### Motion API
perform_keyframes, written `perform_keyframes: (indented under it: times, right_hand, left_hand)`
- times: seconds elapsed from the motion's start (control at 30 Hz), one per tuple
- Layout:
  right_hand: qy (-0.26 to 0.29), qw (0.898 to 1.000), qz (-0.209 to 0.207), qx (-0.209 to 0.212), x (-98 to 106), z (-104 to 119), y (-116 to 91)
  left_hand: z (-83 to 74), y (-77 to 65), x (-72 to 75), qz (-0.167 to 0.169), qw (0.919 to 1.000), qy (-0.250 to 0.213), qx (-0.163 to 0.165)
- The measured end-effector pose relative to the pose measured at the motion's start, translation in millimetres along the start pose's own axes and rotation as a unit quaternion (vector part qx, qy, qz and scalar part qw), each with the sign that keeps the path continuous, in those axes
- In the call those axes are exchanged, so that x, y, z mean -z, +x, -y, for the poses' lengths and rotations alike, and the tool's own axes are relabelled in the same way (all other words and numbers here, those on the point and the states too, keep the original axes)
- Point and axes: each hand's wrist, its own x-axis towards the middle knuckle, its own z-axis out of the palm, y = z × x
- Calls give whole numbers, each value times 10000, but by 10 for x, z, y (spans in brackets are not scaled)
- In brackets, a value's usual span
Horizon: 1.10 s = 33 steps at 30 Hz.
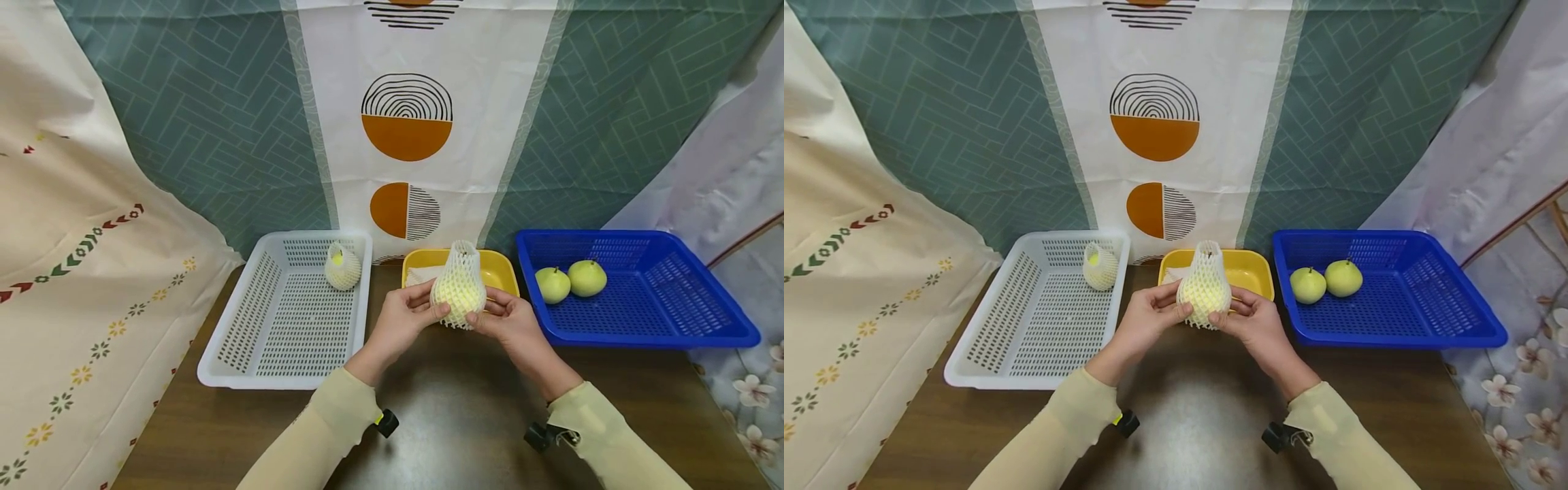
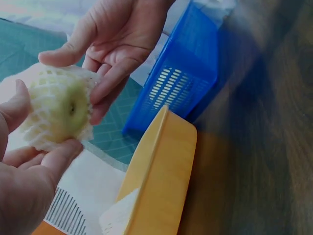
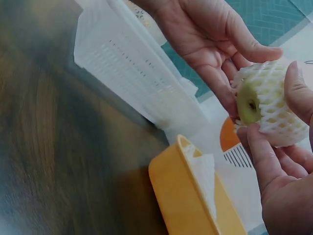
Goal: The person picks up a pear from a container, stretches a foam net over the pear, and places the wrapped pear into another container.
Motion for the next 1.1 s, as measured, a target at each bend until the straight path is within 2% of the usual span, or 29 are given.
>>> perform_keyframes:
  times: [0.17,0.4,0.57,0.77,0.87,1.1]
  right_hand:
    - [322,9994,48,155,-49,-9,0]
    - [585,9981,-82,199,-91,-16,15]
    - [631,9979,18,174,-92,6,9]
    - [-123,9992,-148,340,-84,16,36]
    - [-328,9985,-264,352,-75,-2,49]
    - [-120,9984,-394,389,-85,-8,64]
  left_hand:
    - [16,14,-6,71,9993,-370,-19]
    - [12,13,-3,-26,9994,-352,-38]
    - [2,3,-15,-195,9998,-94,2]
    - [1,5,-46,-401,9986,265,-209]
    - [15,9,-58,-467,9976,417,-301]
    - [45,16,-74,-593,9938,842,-428]
